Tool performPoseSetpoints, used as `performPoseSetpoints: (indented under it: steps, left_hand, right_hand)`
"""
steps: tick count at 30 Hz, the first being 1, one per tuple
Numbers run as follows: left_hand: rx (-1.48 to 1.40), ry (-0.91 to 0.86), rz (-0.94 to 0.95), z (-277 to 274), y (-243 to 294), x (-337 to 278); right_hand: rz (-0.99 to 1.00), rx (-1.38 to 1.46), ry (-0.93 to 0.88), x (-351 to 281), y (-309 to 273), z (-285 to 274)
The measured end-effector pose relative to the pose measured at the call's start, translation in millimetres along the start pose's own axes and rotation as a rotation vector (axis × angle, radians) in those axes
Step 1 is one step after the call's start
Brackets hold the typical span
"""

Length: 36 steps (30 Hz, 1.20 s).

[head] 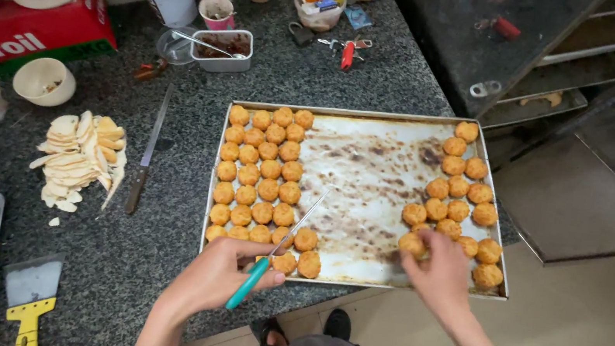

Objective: Cutting small dough or pastry balls with scissors on a baking tray.

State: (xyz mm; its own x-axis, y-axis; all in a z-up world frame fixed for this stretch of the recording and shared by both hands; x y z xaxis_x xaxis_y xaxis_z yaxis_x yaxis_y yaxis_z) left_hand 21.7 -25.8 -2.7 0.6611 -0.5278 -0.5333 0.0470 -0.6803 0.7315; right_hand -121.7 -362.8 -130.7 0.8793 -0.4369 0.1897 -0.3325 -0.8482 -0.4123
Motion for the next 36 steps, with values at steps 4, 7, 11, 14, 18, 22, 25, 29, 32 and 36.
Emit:
performPoseSetpoints:
  steps: [4, 7, 11, 14, 18, 22, 25, 29, 32, 36]
  left_hand:
    - [-0.027, 0.017, 0.022, 1, -4, 2]
    - [-0.024, 0.008, 0.06, 0, 5, -1]
    - [-0.164, -0.14, 0.063, 3, 15, -6]
    - [-0.181, -0.191, 0.103, 3, 17, -9]
    - [-0.199, -0.235, 0.15, 2, 13, -7]
    - [-0.136, -0.209, 0.099, -1, 11, -6]
    - [-0.144, -0.195, 0.101, -1, 5, -5]
    - [-0.146, -0.209, 0.11, -2, 5, -5]
    - [-0.125, -0.21, 0.14, -2, 7, -5]
    - [-0.127, -0.235, 0.096, -2, 10, -7]
  right_hand:
    - [0.403, 0.811, -0.11, 39, -1, -5]
    - [0.629, 1.52, -0.304, 61, -45, -26]
    - [0.427, 1.753, -0.545, 77, -85, -34]
    - [0.332, 1.78, -0.624, 82, -102, -32]
    - [0.37, 1.83, -0.684, 82, -115, -23]
    - [0.292, 1.785, -0.698, 81, -126, -23]
    - [0.305, 1.778, -0.685, 81, -126, -20]
    - [0.282, 1.79, -0.684, 79, -126, -19]
    - [0.267, 1.806, -0.697, 78, -129, -24]
    - [0.252, 1.797, -0.696, 77, -134, -28]
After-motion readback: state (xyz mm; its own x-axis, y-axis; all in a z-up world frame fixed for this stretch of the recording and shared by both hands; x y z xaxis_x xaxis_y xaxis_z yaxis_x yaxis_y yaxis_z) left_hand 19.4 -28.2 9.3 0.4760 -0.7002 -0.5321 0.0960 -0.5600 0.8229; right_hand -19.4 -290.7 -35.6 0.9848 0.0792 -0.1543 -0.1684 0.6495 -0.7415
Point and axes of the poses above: each hand's wrist, its own x-axis towards the middle knuckle, its own z-axis out of the palm, y = z × x, the point moved 4 cm from there along x, towards the middle knuckle, and after that the axes turned 2 degrees about -z, right-handed, at the moved point
